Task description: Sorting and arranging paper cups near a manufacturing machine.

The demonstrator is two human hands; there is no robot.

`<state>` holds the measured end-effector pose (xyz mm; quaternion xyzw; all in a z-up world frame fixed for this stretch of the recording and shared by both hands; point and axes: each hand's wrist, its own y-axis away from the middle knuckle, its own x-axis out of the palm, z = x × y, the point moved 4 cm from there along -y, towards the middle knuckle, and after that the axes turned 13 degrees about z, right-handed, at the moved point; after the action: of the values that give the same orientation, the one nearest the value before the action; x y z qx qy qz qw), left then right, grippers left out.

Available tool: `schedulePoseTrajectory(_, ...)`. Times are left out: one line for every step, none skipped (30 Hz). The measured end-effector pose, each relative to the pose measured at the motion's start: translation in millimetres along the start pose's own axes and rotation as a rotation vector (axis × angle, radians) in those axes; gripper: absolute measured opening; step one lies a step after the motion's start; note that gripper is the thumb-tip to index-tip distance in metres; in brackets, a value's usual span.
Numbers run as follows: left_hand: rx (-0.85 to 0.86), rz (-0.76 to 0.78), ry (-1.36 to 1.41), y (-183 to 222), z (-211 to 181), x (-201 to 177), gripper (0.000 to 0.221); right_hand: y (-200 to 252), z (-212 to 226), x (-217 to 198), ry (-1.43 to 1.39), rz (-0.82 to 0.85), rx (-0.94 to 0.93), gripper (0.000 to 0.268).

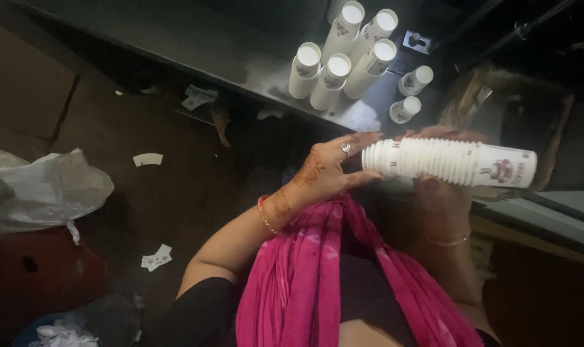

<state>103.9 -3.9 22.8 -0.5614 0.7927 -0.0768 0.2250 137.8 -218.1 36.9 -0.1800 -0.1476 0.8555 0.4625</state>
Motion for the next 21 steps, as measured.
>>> schedulePoseTrajectory(0.001,0.0,0.002,-1,2,2,0.061,-2,4,3,0.001,0.0,0.001,0.059)
schedulePoseTrajectory(0.022,-0.023,-0.039,-2,3,2,0.062,-4,6,7,-0.062,-0.011,0.012,0.064)
schedulePoseTrajectory(0.042,-0.045,-0.08,-2,4,3,0.064,-7,9,10,-0.126,-0.022,0.024,0.069)
schedulePoseTrajectory(0.04,-0.049,-0.08,-3,4,2,0.064,-8,6,5,-0.128,-0.018,0.026,0.069)
schedulePoseTrajectory(0.039,-0.051,-0.083,-4,4,1,0.066,-9,4,0,-0.062,-0.002,0.032,0.072)
schedulePoseTrajectory(0.039,-0.05,-0.086,-5,4,0,0.068,-10,2,-5,0.004,0.013,0.037,0.075)
schedulePoseTrajectory(0.038,-0.051,-0.087,-7,10,1,0.068,-13,-2,-7,0.002,0.014,0.037,0.075)
schedulePoseTrajectory(0.016,-0.051,-0.078,-10,16,2,0.067,-17,-5,-9,0.045,0.031,0.052,0.07)
schedulePoseTrajectory(-0.005,-0.052,-0.069,-12,22,2,0.066,-21,-9,-10,0.087,0.048,0.068,0.066)
schedulePoseTrajectory(-0.008,-0.055,-0.07,-16,34,3,0.066,-27,-15,-11,0.084,0.051,0.068,0.066)
schedulePoseTrajectory(0.005,-0.08,-0.095,-20,46,3,0.063,-33,-21,-12,0.145,0.079,0.091,0.06)
schedulePoseTrajectory(0.018,-0.105,-0.121,-23,58,2,0.061,-39,-27,-11,0.204,0.107,0.113,0.056)
schedulePoseTrajectory(0.015,-0.109,-0.123,-23,68,1,0.061,-42,-42,-9,0.2,0.111,0.113,0.056)
schedulePoseTrajectory(-0.143,-0.035,-0.1,-23,85,1,0.052,-45,-58,-7,0.211,0.137,0.136,0.055)
schedulePoseTrajectory(-0.299,0.043,-0.074,-23,102,2,0.043,-48,-73,-5,0.221,0.162,0.16,0.056)
schedulePoseTrajectory(-0.298,0.039,-0.076,-14,128,8,0.043,-51,-92,-3,0.222,0.165,0.157,0.056)
schedulePoseTrajectory(-0.259,0.006,-0.171,-6,152,12,0.04,-53,-113,0,0.298,0.205,0.202,0.054)
schedulePoseTrajectory(-0.222,-0.027,-0.266,4,175,17,0.038,-55,-134,4,0.373,0.246,0.248,0.052)
schedulePoseTrajectory(-0.223,-0.031,-0.267,9,184,18,0.038,-63,-135,6,0.372,0.25,0.246,0.052)
schedulePoseTrajectory(-0.274,-0.009,-0.316,16,193,20,0.038,-70,-136,8,0.461,0.272,0.284,0.05)
schedulePoseTrajectory(-0.326,0.014,-0.364,22,203,22,0.039,-77,-138,11,0.55,0.294,0.322,0.048)
